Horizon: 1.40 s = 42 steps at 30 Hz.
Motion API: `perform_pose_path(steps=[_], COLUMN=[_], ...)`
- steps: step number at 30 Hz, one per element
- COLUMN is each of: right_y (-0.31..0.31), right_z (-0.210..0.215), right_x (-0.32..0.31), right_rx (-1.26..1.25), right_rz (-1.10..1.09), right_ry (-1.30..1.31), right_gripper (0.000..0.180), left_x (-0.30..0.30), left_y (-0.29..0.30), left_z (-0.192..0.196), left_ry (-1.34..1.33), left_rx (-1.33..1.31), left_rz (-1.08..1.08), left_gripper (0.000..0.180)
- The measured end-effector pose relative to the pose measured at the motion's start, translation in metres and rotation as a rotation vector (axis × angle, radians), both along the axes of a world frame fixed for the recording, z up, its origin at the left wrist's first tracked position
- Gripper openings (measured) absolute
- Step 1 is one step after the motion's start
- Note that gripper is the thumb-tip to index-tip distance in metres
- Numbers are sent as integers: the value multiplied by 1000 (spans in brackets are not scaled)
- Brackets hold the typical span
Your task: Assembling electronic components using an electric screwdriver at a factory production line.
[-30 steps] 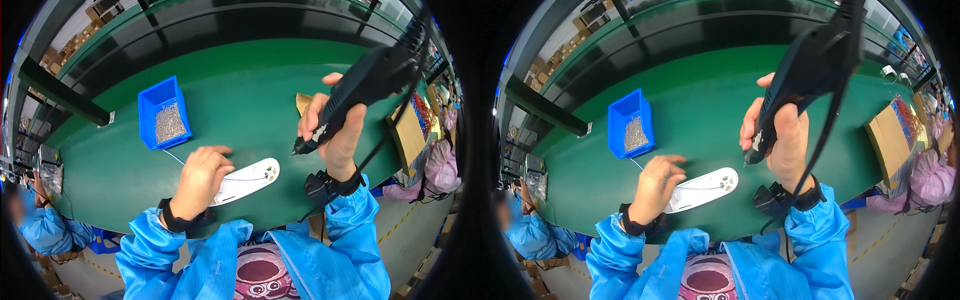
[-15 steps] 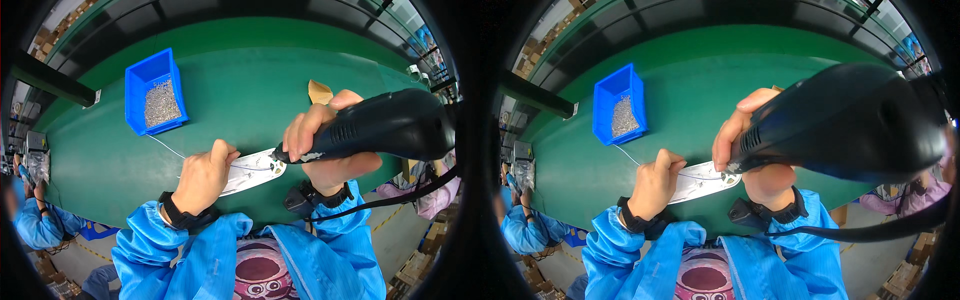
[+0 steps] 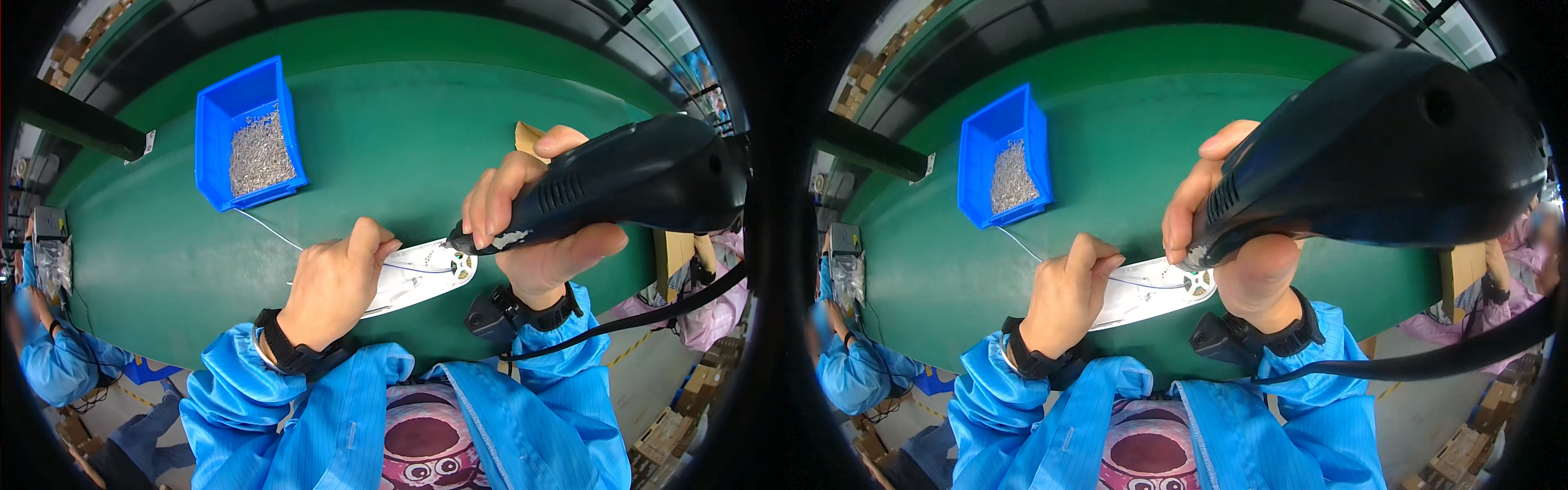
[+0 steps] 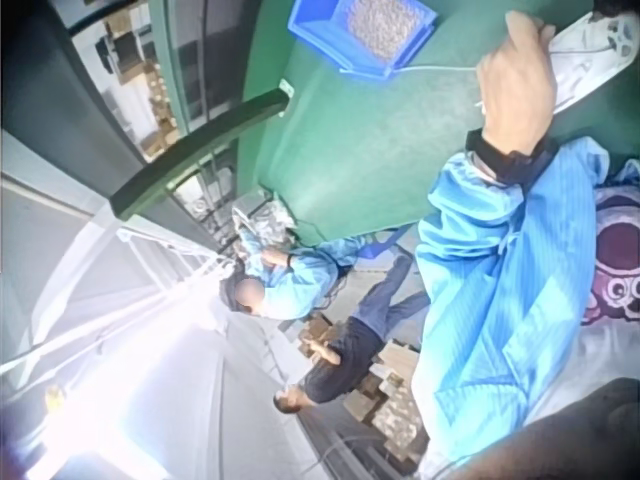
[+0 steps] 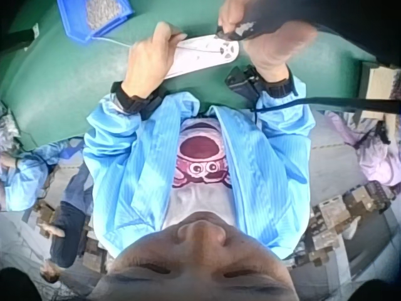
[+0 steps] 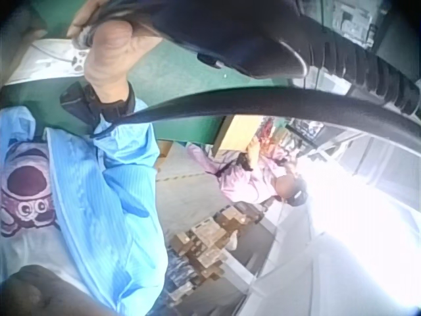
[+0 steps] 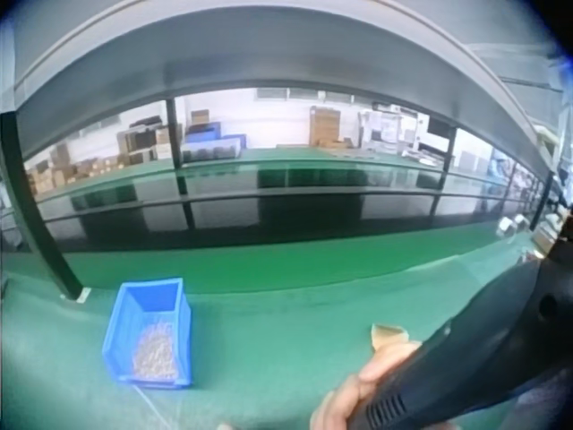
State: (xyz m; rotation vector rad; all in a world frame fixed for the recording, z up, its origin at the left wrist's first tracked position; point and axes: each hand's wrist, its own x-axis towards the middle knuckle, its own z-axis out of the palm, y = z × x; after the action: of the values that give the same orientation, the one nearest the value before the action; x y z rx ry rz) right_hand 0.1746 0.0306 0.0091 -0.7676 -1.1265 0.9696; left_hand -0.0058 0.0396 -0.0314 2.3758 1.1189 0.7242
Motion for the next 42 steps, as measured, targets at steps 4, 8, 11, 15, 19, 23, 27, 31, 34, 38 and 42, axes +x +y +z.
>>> perform_pose_path(steps=[4,8,11,15,19,23,27,31,34,38,42], right_y=[0,2,1,1,0,-2,-6,-18,-20,-18,-20], right_z=[-2,-5,-5,-7,-5,2,18,28,28,28,28], right_x=[-2,-4,-4,-3,-2,-2,9,10,11,8,6], right_rx=[24,55,42,60,39,14,176,247,257,293,320], right_rz=[5,46,38,53,65,21,171,400,502,488,493], right_ry=[22,97,76,71,20,-5,132,262,291,208,168], right_gripper=[82,80,79,80,81,81,81,80,77,74,73], left_x=[-1,-3,-3,-2,-2,-3,-5,-3,5,7,7], left_y=[0,0,0,0,1,1,9,-6,-17,-23,-24], left_z=[2,1,3,3,3,5,26,35,31,31,33], left_ry=[-17,-28,-11,-28,-40,-36,-103,-88,-72,-98,-81], left_rx=[-12,-18,-20,-14,0,7,183,286,261,198,188], left_rz=[-30,-58,-62,-68,-58,-27,-115,-189,-226,-200,-156], left_gripper=[17,16,16,15,14,15,13,18,16,14,12])
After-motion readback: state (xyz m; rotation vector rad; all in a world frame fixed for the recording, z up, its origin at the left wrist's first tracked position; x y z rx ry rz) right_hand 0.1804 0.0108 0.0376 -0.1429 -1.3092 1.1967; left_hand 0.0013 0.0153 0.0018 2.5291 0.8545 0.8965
